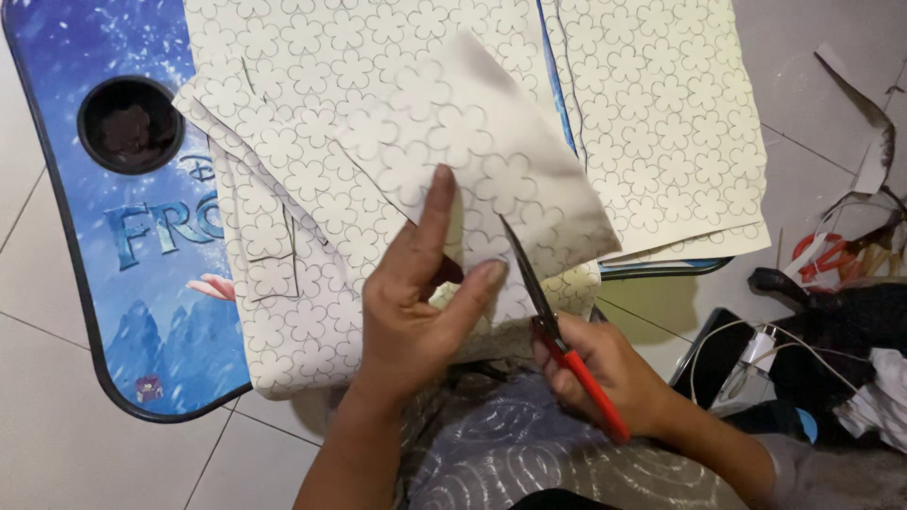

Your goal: The person uses red-handled scissors to cut a stack of white paper sheets printed with a repeating flower pattern. They hold the stack with the left hand and cut along the edges, separating individual sheets and trimming them into smaller pieces.

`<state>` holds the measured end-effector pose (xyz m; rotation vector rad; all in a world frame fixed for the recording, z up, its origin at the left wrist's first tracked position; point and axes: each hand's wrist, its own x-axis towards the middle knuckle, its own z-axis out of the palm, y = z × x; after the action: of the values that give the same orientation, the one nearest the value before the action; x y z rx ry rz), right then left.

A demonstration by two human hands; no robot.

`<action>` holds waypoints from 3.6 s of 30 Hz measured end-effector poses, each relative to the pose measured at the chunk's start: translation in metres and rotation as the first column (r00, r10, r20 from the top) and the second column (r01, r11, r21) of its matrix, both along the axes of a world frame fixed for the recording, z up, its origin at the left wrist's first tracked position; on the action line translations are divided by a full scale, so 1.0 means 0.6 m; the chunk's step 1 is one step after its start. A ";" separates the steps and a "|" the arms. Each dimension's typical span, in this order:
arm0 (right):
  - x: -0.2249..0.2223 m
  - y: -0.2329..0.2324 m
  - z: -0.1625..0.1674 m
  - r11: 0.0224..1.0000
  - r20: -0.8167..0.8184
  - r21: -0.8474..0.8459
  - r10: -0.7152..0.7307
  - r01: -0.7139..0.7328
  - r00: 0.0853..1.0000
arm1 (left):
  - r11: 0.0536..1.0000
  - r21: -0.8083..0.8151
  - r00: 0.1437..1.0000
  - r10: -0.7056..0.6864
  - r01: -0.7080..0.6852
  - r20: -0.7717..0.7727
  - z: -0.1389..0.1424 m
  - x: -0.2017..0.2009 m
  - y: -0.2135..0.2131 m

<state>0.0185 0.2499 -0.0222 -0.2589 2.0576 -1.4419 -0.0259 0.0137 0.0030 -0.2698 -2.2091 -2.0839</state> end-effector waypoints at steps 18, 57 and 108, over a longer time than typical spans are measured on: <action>-0.017 -0.014 0.025 0.997 -0.021 -0.077 0.001 -0.003 1.000 | 0.991 -0.128 0.997 -0.035 0.026 -0.066 -0.001 0.009 0.006; -0.022 -0.014 0.021 0.998 -0.011 -0.061 0.029 -0.030 1.000 | 0.987 -0.158 0.990 0.004 -0.026 -0.140 -0.008 0.013 -0.001; -0.034 -0.026 0.019 0.998 -0.071 -0.061 0.009 -0.013 0.997 | 0.993 -0.068 0.985 0.089 -0.100 -0.146 -0.016 0.012 0.012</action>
<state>-0.0020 0.2342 -0.0108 -0.3508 2.0668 -1.5109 -0.0187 0.0211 -0.0066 -0.3035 -2.1743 -1.8745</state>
